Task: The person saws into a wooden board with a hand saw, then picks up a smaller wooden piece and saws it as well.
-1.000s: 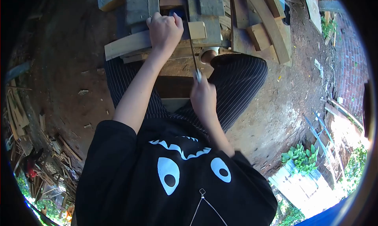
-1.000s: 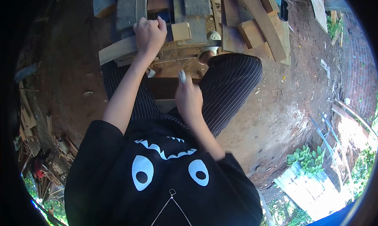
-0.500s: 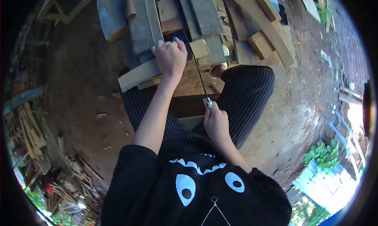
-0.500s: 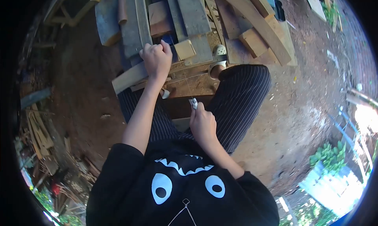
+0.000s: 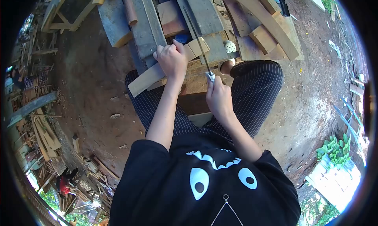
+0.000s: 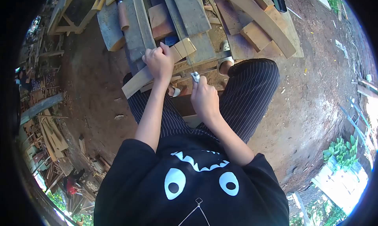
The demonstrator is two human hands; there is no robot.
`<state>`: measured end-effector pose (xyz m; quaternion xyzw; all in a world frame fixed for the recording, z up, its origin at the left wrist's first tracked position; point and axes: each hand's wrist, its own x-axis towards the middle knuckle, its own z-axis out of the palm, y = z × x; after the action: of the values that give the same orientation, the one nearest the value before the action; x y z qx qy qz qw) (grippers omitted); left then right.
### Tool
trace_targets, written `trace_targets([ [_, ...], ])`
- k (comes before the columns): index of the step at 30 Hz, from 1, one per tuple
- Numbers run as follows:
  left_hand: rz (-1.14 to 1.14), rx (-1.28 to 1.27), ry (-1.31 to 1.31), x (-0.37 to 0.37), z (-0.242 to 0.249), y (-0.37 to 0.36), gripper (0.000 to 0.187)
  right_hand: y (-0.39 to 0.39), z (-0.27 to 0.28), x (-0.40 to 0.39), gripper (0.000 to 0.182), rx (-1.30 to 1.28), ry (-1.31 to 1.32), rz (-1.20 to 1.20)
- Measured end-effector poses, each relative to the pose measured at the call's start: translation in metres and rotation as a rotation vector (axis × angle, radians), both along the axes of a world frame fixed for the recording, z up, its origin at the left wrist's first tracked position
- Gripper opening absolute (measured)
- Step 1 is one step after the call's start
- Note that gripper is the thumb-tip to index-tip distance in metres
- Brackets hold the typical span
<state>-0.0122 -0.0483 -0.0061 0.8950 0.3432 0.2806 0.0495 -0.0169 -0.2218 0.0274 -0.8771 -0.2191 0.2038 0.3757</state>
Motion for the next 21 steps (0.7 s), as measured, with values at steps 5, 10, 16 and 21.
trace_targets([
  [5,0.045,0.057,-0.073,0.001,0.008,-0.003,0.035,-0.032,0.009,0.021,0.016,0.171,0.083,-0.045],
  [10,-0.094,-0.003,-0.245,-0.006,0.013,-0.005,0.037,-0.025,0.008,0.049,0.023,0.297,-0.089,-0.079],
  [16,-0.225,-0.220,-0.249,-0.018,0.040,0.001,0.038,0.032,0.012,0.074,0.046,0.505,0.223,-0.047],
  [21,-0.225,-0.391,-0.195,-0.031,0.062,0.015,0.034,0.056,0.024,0.056,0.029,0.566,0.581,-0.044],
])
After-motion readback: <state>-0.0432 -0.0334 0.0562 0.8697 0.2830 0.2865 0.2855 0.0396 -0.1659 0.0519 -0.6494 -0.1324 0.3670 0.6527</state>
